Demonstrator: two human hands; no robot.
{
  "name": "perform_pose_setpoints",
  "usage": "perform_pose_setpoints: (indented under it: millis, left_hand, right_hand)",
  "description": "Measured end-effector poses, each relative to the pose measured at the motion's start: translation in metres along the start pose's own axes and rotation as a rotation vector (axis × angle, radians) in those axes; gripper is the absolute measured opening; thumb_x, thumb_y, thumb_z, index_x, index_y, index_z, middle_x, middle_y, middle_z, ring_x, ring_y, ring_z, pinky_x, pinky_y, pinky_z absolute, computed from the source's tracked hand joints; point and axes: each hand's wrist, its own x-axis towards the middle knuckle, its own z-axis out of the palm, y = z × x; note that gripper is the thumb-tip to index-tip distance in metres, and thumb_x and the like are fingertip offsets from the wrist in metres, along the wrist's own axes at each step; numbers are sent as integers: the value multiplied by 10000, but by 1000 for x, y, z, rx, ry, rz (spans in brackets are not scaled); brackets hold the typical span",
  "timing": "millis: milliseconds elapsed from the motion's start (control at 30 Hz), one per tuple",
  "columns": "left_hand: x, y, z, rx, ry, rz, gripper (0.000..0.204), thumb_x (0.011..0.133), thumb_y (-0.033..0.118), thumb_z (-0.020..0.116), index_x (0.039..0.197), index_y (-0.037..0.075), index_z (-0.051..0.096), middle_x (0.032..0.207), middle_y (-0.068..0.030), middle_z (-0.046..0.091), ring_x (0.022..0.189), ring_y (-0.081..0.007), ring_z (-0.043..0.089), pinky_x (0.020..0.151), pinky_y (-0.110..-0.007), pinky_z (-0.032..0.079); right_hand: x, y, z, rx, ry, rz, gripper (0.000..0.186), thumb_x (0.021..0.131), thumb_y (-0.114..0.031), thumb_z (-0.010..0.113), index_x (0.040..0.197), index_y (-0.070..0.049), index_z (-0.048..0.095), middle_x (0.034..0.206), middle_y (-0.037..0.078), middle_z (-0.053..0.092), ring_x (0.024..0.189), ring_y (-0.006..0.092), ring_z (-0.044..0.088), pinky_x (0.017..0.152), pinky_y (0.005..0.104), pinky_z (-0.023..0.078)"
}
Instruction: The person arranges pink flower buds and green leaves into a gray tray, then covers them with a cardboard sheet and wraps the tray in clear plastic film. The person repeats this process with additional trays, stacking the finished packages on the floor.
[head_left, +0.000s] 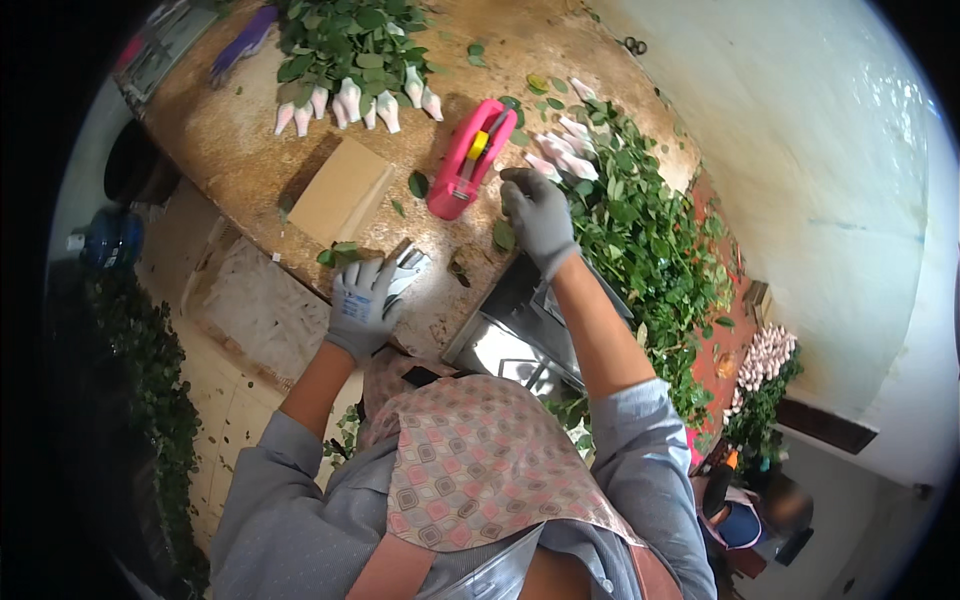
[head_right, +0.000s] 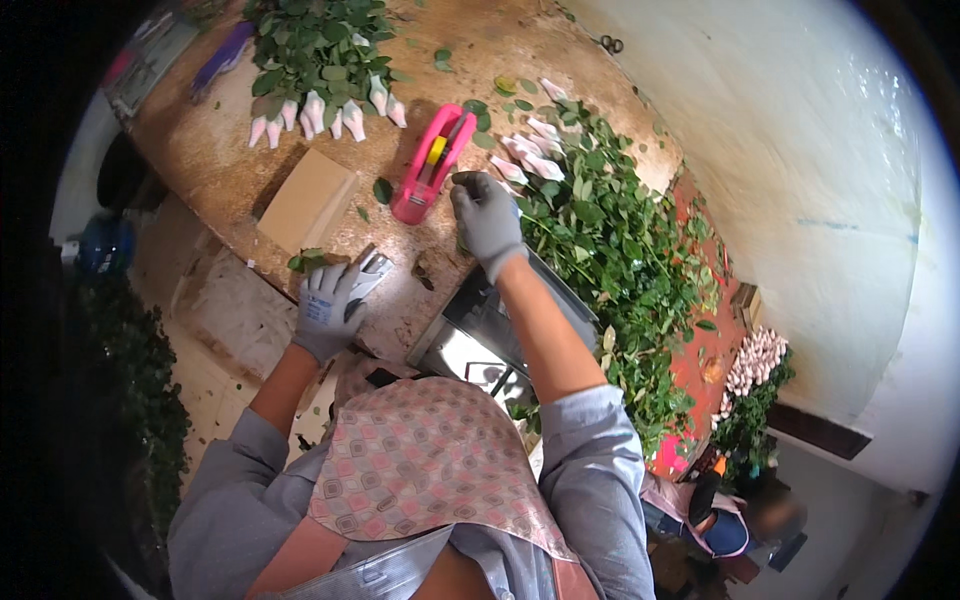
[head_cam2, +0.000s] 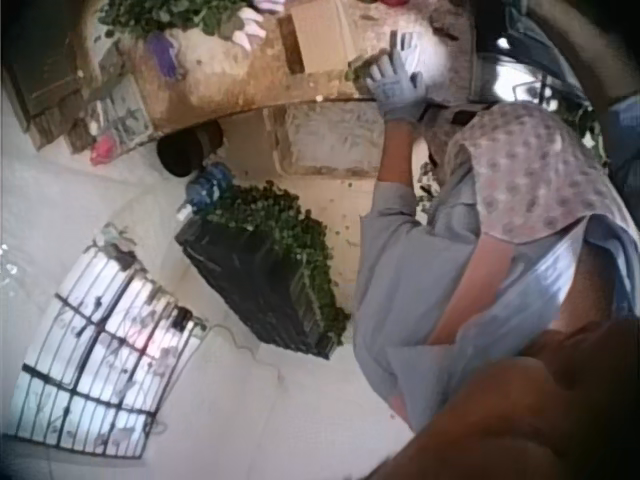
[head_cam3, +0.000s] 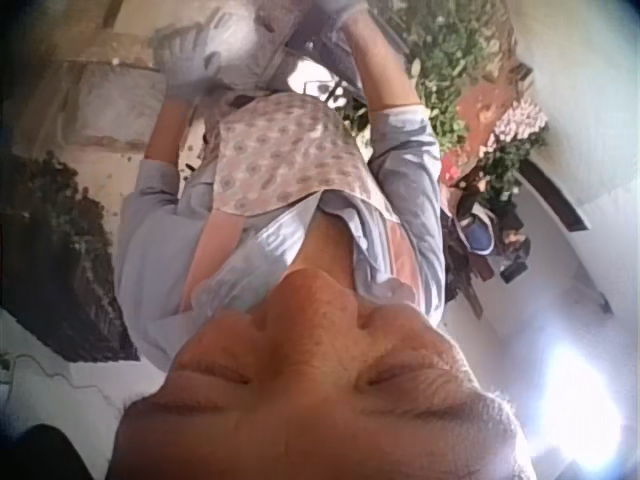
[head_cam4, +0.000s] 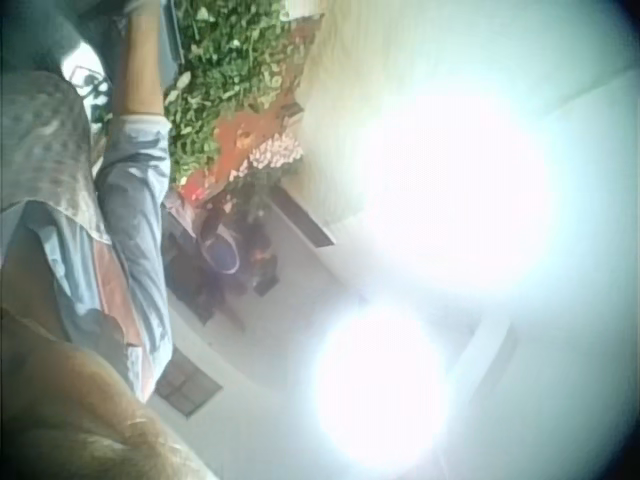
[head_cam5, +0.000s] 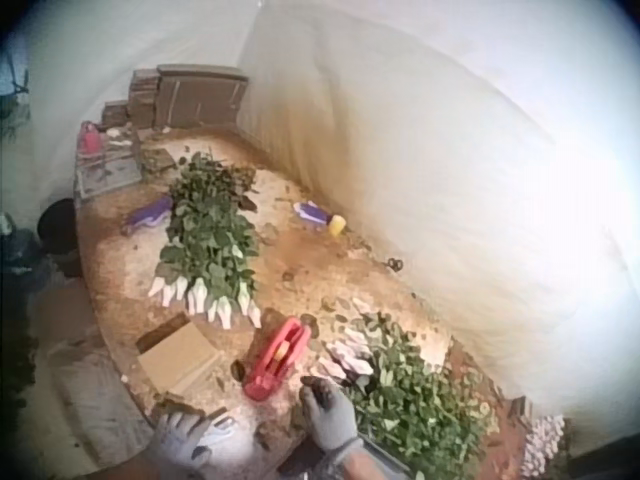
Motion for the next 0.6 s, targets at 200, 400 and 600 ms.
perform_pose_setpoints:
  millis: [200,400,600]
  left_hand:
    - [33,37,-31,-252,170,18,478,857,257,740,1285,75,629,1203,-137,613,1120,-381,549,994,-496,441]
    - [71,47,-26,-803,206,-175,272,952,233,704,1125,22,698,906,-104,674,810,-223,669,798,-361,538]
    - [130,24,-12,-1216,-91,-537,457,1018,422,637,1024,-23,742,898,-83,756,778,-138,693,736,-283,549]
  right_hand:
    - [64,47,57,-333,-86,385,490,960,-447,618,1068,9,760,1063,305,723,1035,421,706,912,480,528]
    - [-3,5,75,-233,384,-198,165,941,-171,716,982,-12,740,1078,210,629,1063,381,558,940,444,472]
    - [-163,16,75,435,-334,342,240,1009,-207,654,989,20,731,813,74,704,731,146,619,693,314,503]
